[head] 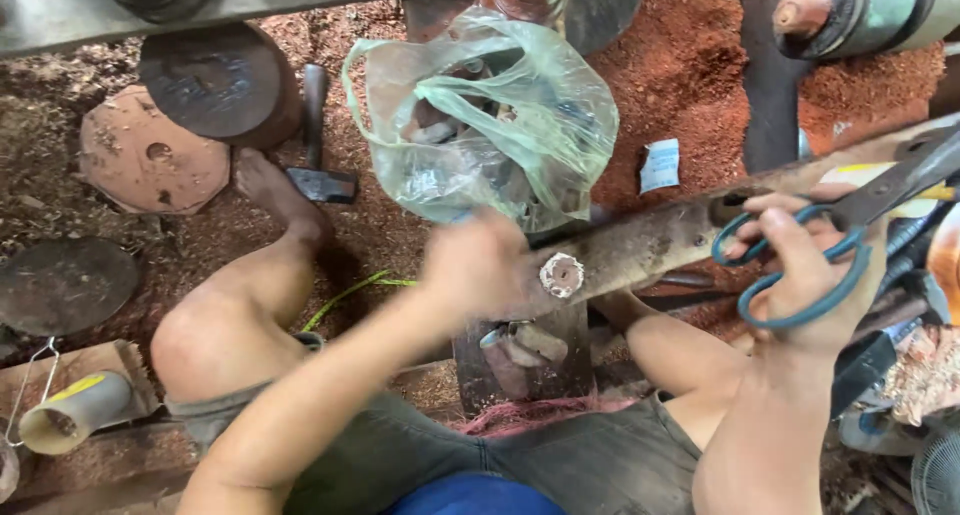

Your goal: Applying varnish or lacquer to a wooden bowl and inspecting hand-carved wooden components.

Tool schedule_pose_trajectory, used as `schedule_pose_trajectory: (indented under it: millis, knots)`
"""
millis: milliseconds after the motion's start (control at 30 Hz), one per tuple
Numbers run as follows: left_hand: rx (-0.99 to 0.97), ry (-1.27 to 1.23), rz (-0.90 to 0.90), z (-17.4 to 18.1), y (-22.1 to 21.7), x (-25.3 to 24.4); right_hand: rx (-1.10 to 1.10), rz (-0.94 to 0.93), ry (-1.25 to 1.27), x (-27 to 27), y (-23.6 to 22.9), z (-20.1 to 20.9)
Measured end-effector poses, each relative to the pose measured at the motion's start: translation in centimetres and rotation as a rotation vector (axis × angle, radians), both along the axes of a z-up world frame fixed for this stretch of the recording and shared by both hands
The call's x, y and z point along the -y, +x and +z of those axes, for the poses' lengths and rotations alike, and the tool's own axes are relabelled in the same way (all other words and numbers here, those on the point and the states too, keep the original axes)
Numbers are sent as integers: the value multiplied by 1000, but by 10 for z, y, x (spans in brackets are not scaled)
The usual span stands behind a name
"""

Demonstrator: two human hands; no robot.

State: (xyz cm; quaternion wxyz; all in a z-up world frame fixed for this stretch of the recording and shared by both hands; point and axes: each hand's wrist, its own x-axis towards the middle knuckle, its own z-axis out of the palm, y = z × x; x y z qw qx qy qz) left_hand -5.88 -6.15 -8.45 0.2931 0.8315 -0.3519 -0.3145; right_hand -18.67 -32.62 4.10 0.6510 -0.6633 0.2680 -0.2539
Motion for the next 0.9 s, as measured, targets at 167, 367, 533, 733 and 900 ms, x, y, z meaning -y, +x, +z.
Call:
schedule_pose_trajectory:
  millis: [167,367,533,733,900]
  knots:
    - [423,116,368,-38,130,-27,-103,165,-76,-28,16,3]
    - [437,83,354,-35,143,7,-289,211,-84,-45,30,-5]
    - [840,-173,373,-72,144,0,-266,203,-55,-44,29,-3]
    - [-450,-694,671,36,135,-43,-157,169,26,-47,23,2]
    - [-908,-1073,380,60,80,-63,-2,257,316,-80,33,5]
